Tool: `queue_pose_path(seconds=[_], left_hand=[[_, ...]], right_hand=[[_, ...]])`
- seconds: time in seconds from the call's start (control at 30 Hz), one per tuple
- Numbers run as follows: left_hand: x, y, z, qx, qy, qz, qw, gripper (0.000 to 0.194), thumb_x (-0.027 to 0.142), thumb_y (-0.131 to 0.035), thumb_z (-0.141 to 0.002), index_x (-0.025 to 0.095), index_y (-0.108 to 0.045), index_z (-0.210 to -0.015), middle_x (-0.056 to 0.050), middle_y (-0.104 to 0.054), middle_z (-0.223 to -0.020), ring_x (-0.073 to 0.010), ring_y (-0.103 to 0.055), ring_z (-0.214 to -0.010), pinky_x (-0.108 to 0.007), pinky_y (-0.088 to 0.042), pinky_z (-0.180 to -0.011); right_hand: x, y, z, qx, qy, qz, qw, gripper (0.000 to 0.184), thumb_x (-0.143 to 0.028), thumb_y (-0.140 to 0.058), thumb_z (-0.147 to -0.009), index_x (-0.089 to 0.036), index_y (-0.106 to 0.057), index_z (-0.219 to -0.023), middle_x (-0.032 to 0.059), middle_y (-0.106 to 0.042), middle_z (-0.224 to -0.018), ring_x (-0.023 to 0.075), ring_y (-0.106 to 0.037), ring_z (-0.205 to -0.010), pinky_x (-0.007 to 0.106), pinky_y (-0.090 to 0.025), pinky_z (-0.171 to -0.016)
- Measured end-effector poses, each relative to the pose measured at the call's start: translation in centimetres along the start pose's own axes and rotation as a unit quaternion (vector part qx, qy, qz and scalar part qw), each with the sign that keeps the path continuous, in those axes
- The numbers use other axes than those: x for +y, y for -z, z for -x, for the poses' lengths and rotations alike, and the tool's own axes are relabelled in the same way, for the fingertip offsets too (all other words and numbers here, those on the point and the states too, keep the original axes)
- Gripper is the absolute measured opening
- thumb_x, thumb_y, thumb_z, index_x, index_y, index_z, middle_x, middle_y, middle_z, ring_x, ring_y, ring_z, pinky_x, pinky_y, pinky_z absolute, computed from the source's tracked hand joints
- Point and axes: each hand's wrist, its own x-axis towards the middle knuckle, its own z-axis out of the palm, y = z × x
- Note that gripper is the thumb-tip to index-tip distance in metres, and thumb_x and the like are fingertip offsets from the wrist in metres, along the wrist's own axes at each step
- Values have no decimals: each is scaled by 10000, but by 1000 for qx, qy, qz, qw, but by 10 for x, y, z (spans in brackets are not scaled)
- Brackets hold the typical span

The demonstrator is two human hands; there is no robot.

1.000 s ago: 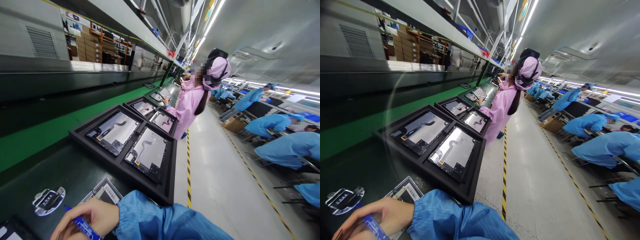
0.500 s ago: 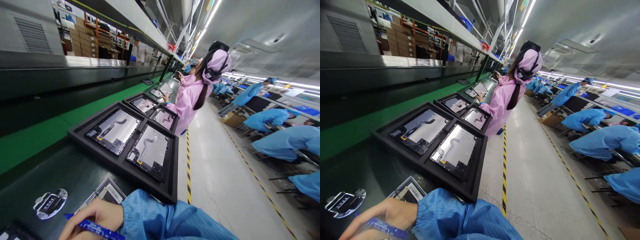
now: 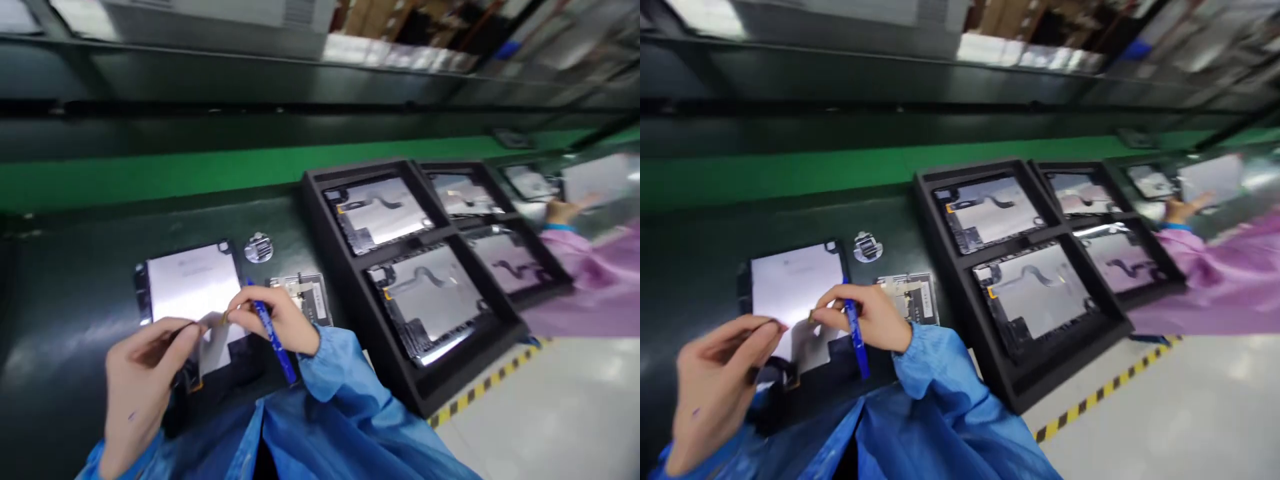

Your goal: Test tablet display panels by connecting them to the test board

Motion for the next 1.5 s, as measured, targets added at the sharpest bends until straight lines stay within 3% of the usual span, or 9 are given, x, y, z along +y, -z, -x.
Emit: queue_pose_path(seconds=[0.07, 0.17, 0.37, 0.53, 0.73, 1.07, 1.5], left_hand=[[6, -3, 2, 8, 27, 31, 999, 140, 334, -760, -799, 219, -737, -723, 2, -663, -634, -158, -613, -562, -216, -476, -470], [15, -8, 0, 1, 12, 28, 1000, 97, 283, -744, -786, 223, -739, -710, 15, -664, -636, -128, -592, -564, -190, -462, -500], [19, -9, 6, -46, 11, -18, 999, 190, 266, -651, -879, 221, -701, -701, 49, -638, -640, -97, -552, -559, -180, -436, -526], [20, -11, 9, -26, -52, -52, 997, 197, 221, -627, -918, 216, -638, -721, 82, -555, -615, -70, -465, -519, -192, -365, -493], [21, -15, 10, -31, -105, -98, 989, 157, 201, -618, -929, 213, -641, -774, 73, -618, -687, -82, -529, -590, -207, -408, -571], [20, -12, 7, -41, -180, -139, 973, 118, 183, -627, -928, 221, -668, -823, 43, -685, -759, -105, -576, -606, -218, -454, -605], [13, -15, 8, -45, -152, -138, 978, 141, 219, -600, -939, 212, -691, -832, 29, -716, -785, -130, -661, -684, -191, -501, -678]], right_hand=[[-2, 0, 2, -16, -6, 7, 1000, 286, -415, -727, -895, -133, -691, -869, -32, -622, -673, 65, -550, -606, 176, -459, -645], [-5, 0, 6, -49, -3, 39, 998, 262, -395, -701, -919, -135, -696, -881, -19, -650, -696, 77, -586, -623, 190, -475, -661], [-5, 1, 8, -74, 33, 68, 994, 202, -324, -649, -963, -140, -697, -897, -9, -678, -764, 79, -618, -687, 182, -475, -691], [-6, 0, 9, -80, 15, 74, 994, 250, -377, -632, -969, -145, -693, -898, -13, -663, -755, 86, -618, -697, 194, -475, -709], [-6, 0, 9, -90, 6, 65, 994, 359, -493, -621, -956, -145, -672, -884, -9, -644, -744, 91, -595, -685, 204, -472, -712], [-5, 0, 8, -92, -11, 61, 994, 383, -529, -609, -948, -154, -661, -884, -19, -629, -743, 97, -593, -692, 211, -474, -709], [2, 0, 7, -90, -14, 85, 992, 300, -433, -669, -937, -139, -663, -878, -22, -632, -745, 77, -565, -683, 179, -442, -698]])
